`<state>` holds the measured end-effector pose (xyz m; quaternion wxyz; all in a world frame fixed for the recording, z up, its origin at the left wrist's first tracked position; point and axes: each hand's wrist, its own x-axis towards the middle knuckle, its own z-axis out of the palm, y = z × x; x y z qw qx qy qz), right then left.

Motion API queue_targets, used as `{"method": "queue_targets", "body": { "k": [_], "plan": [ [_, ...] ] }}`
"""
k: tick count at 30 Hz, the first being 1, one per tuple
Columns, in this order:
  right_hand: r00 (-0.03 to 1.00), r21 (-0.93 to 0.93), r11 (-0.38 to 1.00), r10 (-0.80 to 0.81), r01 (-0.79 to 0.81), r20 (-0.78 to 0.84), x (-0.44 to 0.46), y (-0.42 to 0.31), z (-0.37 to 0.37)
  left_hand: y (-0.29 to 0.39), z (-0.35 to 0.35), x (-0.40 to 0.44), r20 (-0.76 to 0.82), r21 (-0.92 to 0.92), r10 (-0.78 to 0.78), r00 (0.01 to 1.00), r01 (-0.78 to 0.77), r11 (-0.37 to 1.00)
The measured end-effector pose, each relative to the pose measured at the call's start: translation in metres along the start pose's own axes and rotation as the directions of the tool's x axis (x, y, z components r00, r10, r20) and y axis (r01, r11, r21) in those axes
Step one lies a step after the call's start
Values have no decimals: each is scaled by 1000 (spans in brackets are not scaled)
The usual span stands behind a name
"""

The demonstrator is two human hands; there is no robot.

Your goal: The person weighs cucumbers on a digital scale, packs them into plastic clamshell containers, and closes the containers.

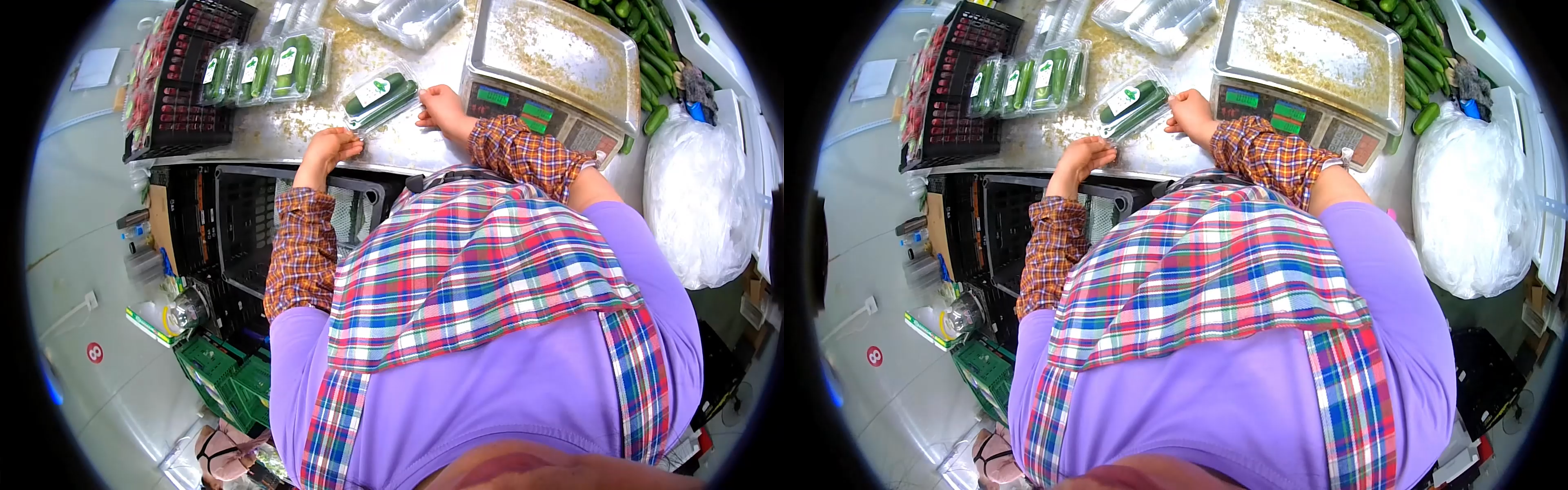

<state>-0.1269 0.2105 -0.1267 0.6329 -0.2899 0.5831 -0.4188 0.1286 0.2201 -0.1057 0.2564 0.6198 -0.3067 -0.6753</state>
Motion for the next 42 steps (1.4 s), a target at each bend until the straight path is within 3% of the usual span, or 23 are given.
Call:
{"method": "queue_targets", "body": {
  "k": [6,12,15,18,21,27,30,36,42],
  "plan": [
    [1000,37,999,12,-12,0,1,4,-1,-6,1,2,-36,-38,12,999,-14,999],
    [1000,-75,997,-29,28,-11,2,3,-3,-9,8,4,-63,-41,49,997,-52,998],
    [988,-121,988,-111,98,-103,6,11,2,-8,9,3,-70,-22,45,997,-47,999],
    [998,-34,998,-58,57,-21,3,12,-3,-7,1,-1,-25,-49,52,998,-54,997],
    [1000,-81,997,5,-3,22,-9,2,-2,-5,-5,-5,-3,-106,41,999,-41,994],
    [997,-75,997,-37,31,-71,-10,-3,3,-7,4,-4,-69,-8,63,996,-63,998],
    [997,-101,993,-66,61,-46,-2,2,1,-10,7,2,-107,36,52,993,-48,998],
    [1000,50,999,0,-1,3,-3,1,-1,-6,11,-3,-165,38,80,983,-75,996],
    [999,2,999,-40,40,9,8,18,-4,-7,12,-2,-168,91,101,981,-86,992]
  ]
}}
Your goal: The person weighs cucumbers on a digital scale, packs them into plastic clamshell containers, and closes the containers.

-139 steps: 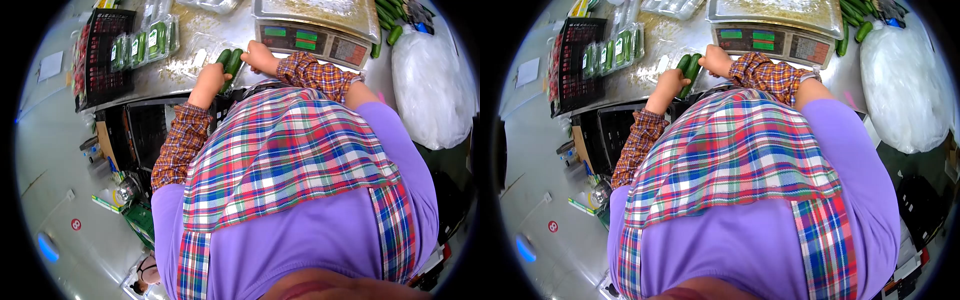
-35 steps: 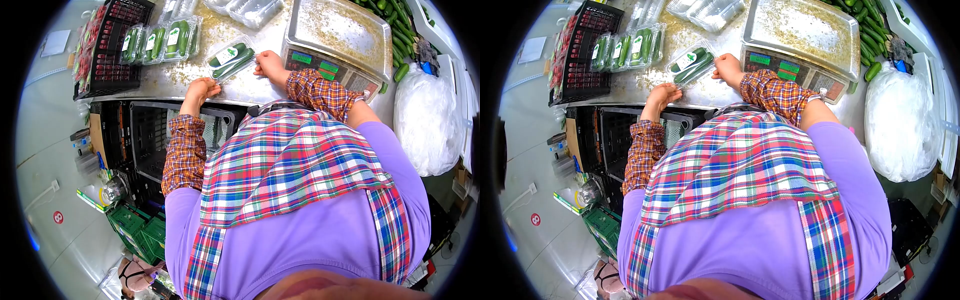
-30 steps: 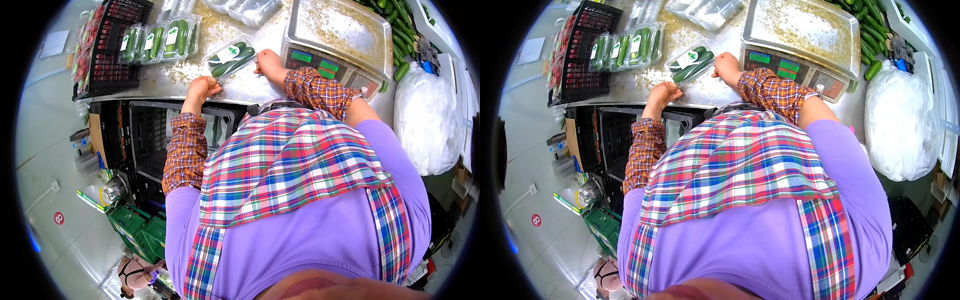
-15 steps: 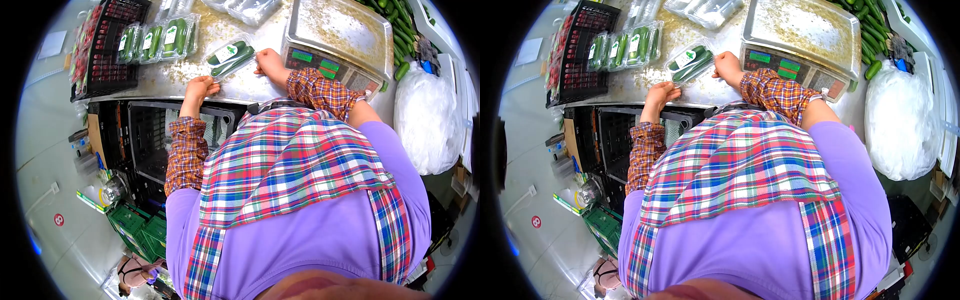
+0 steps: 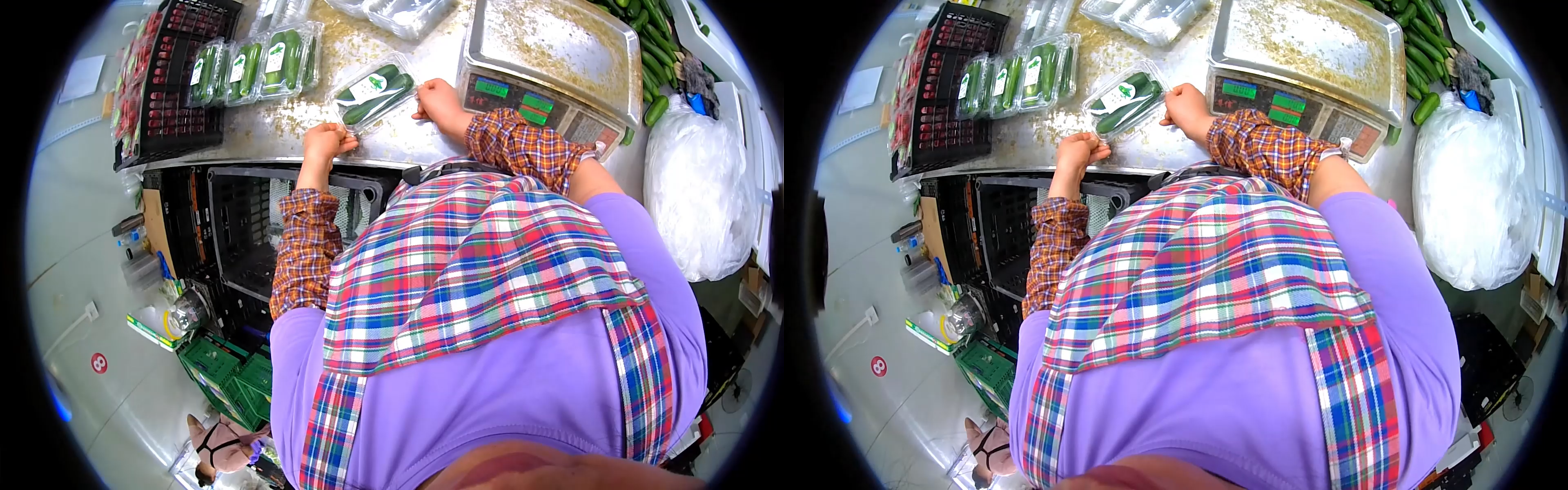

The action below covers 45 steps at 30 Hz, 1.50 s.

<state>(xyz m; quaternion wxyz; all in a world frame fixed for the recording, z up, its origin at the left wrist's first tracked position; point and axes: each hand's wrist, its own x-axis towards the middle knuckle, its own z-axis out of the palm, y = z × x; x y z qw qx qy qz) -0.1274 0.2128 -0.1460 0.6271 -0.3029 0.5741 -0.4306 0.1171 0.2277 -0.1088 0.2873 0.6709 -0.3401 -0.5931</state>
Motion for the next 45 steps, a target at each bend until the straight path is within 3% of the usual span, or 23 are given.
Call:
{"method": "queue_targets", "body": {
  "k": [6,9,15,18,24,27,30,38,41,44,45],
  "plan": [
    [996,-117,993,-41,31,-80,-1,1,4,2,7,-1,-24,87,-45,999,47,995],
    [996,-114,992,-53,45,-65,0,2,3,-7,-1,2,74,-108,-42,996,50,993],
    [995,-142,989,-55,43,-83,-8,-6,5,0,5,-7,174,-185,-63,983,96,978],
    [993,-133,988,-84,73,-79,-7,-4,5,1,13,-10,39,-217,-62,997,69,974],
    [995,-88,994,-67,61,-73,-6,-6,8,-8,3,10,95,-398,-121,988,149,905],
    [999,-23,999,-46,46,-18,0,4,10,-10,9,11,-22,-548,-84,996,59,835],
    [998,72,997,24,-28,52,-2,8,10,-14,19,12,-12,-678,-104,995,68,732],
    [992,75,994,65,-74,110,-14,1,13,-18,25,29,-114,-655,-119,986,15,755],
    [994,73,995,66,-73,85,-17,0,14,-30,24,40,-95,-660,-74,993,-7,752],
    [987,59,992,101,-109,125,-21,-5,10,-24,15,23,19,-605,18,1000,-3,797],
    [980,54,990,120,-130,157,-21,-7,7,-17,10,23,-47,-545,-124,991,79,835]
  ]
}}
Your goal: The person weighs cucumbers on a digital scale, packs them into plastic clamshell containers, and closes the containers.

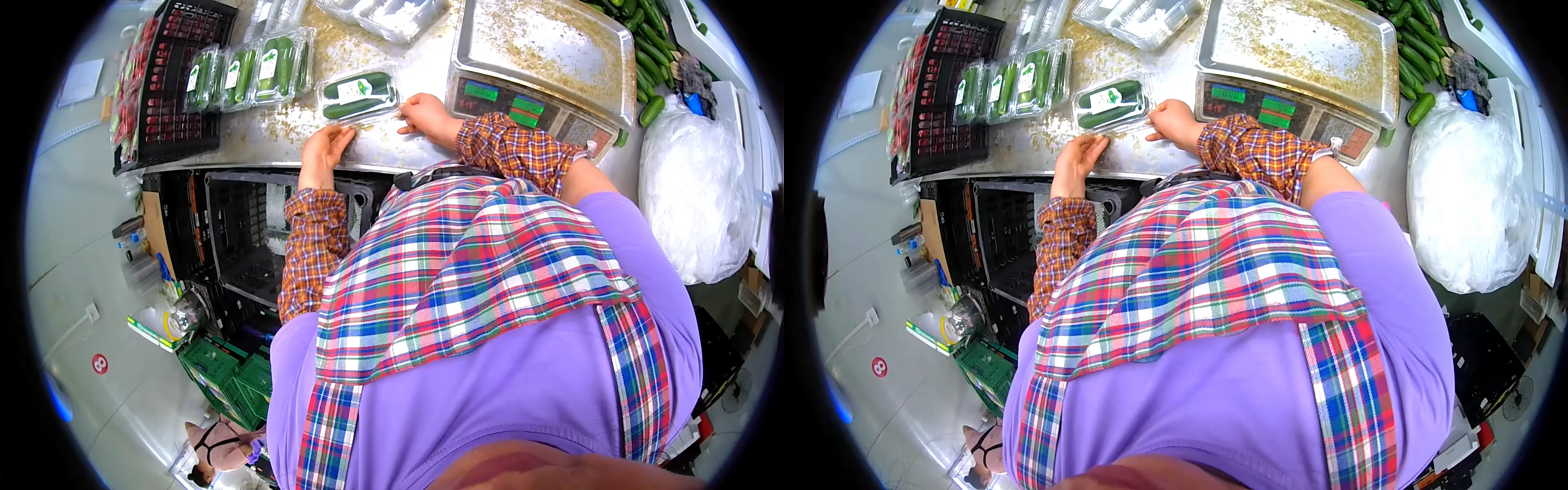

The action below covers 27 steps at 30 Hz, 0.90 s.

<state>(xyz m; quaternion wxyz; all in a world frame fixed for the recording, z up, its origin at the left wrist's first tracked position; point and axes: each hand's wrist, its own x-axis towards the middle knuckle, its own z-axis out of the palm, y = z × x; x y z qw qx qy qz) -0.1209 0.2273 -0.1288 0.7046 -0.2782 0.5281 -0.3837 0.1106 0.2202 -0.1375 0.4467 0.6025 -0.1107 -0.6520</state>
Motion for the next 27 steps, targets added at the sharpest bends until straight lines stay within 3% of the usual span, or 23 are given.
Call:
{"method": "queue_targets", "body": {
  "k": [6,9,13,14,15,16,17,19,20,21,24,27],
  "plan": [
    [974,-123,974,201,-188,100,3,-13,-6,32,-28,-4,-97,244,193,976,-165,956],
    [985,-204,965,174,-167,17,0,-17,-3,50,-26,1,21,390,166,986,-161,907],
    [978,-389,918,-146,77,-151,-4,-24,2,56,-16,20,35,535,109,993,-111,838],
    [970,-459,881,-203,119,-137,12,-12,-5,56,-16,10,131,520,127,983,-177,836],
    [940,-644,740,-329,195,-93,24,-5,-10,60,-19,-2,240,499,164,957,-267,825],
    [930,-673,694,-366,257,-22,33,6,-13,65,-24,-2,292,554,181,939,-321,768],
    [874,-675,653,-486,343,-25,39,15,-13,59,-51,54,376,706,183,908,-409,579],
    [814,-730,578,-579,364,-52,38,19,-7,61,-38,44,222,680,134,966,-252,689],
    [940,-673,716,-329,185,-92,37,13,-7,55,-42,56,159,622,97,982,-176,763],
    [963,-569,812,-240,128,-126,26,2,-3,52,-39,53,142,557,136,981,-192,808],
    [906,-590,779,-384,213,-181,44,18,-4,59,-21,37,95,624,115,989,-149,767],
    [909,-636,742,-388,212,-150,50,23,-6,50,-26,52,114,618,84,990,-137,774]
  ]
}}
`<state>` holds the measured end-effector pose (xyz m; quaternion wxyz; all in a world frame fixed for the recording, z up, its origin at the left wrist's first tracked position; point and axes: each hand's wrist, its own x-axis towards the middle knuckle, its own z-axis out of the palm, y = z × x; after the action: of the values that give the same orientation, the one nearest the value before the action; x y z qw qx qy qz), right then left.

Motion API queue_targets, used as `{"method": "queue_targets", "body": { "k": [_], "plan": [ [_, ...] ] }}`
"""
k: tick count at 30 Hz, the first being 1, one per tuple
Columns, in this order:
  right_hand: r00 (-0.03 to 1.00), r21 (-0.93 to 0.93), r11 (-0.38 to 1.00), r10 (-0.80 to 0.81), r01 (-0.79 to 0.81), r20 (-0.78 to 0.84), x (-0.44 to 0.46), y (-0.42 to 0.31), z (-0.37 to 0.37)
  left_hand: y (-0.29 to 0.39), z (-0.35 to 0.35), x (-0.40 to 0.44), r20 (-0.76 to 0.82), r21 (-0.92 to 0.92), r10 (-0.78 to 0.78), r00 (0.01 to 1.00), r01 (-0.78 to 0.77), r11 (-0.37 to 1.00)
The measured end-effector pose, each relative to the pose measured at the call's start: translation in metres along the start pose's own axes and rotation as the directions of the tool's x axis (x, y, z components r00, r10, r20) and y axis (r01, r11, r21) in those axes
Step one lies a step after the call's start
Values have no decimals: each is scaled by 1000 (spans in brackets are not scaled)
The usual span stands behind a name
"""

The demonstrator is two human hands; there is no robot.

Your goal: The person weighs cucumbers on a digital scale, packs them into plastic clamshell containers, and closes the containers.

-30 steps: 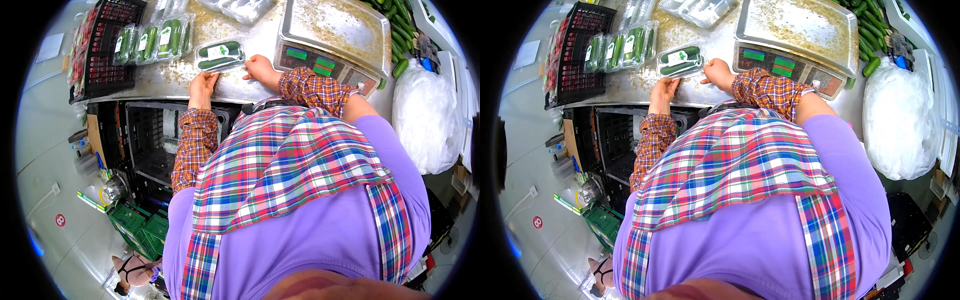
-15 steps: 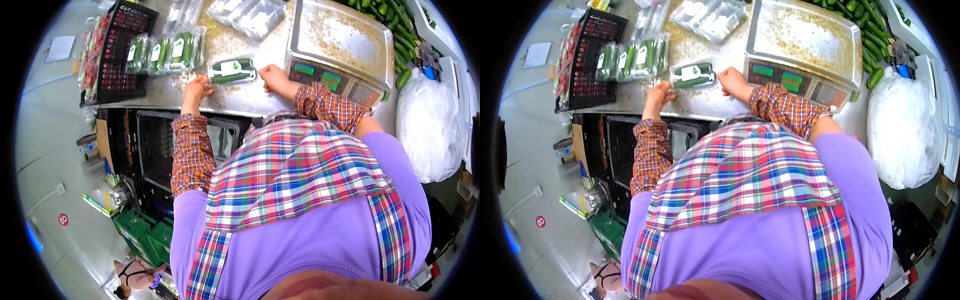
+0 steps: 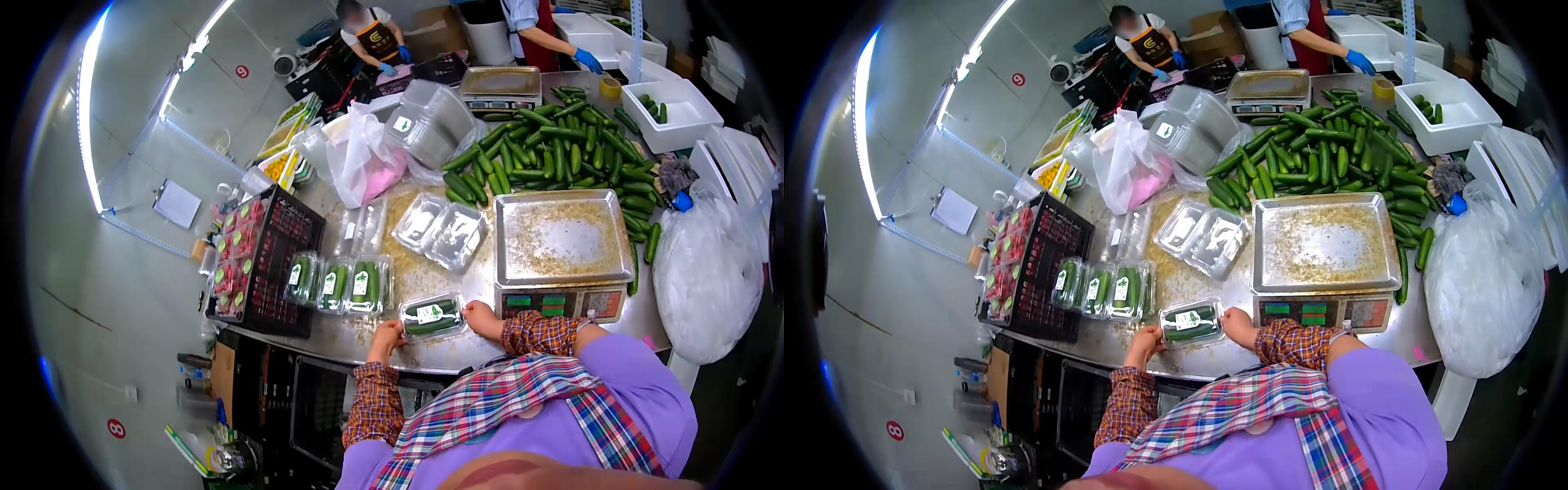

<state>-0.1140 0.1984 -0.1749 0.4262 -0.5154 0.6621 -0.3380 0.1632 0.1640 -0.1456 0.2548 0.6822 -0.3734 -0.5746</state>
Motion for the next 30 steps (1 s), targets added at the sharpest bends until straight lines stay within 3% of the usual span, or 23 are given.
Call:
{"method": "queue_targets", "body": {
  "k": [3,6,12,15,19,22,23,27,30],
  "plan": [
    [999,-87,995,-39,39,5,-1,-2,4,2,5,0,-4,44,4,1000,-4,999],
    [1000,-89,996,-24,23,-9,-6,-8,4,1,5,4,-22,241,51,998,-44,969],
    [1000,-103,994,-30,31,7,-10,-10,2,-16,1,20,-5,205,110,994,-106,973],
    [995,-35,994,-102,101,-25,-11,-6,0,-12,4,0,5,44,139,990,-139,989],
    [990,29,990,-138,139,-28,-13,1,-2,-6,-3,-22,140,-45,15,990,-8,999],
    [991,22,992,-128,127,42,-27,-7,-14,0,-5,-47,230,-91,-26,973,48,995],
    [955,70,991,90,-114,282,-38,-36,-38,-5,-9,-48,261,-108,-23,965,53,993],
    [865,277,919,119,-282,487,-39,-19,-37,-4,-17,-50,317,-190,-37,948,102,977],
    [830,292,903,114,-315,546,-42,-26,-43,-7,-10,-46,294,-223,-44,955,114,968]
  ]
}}
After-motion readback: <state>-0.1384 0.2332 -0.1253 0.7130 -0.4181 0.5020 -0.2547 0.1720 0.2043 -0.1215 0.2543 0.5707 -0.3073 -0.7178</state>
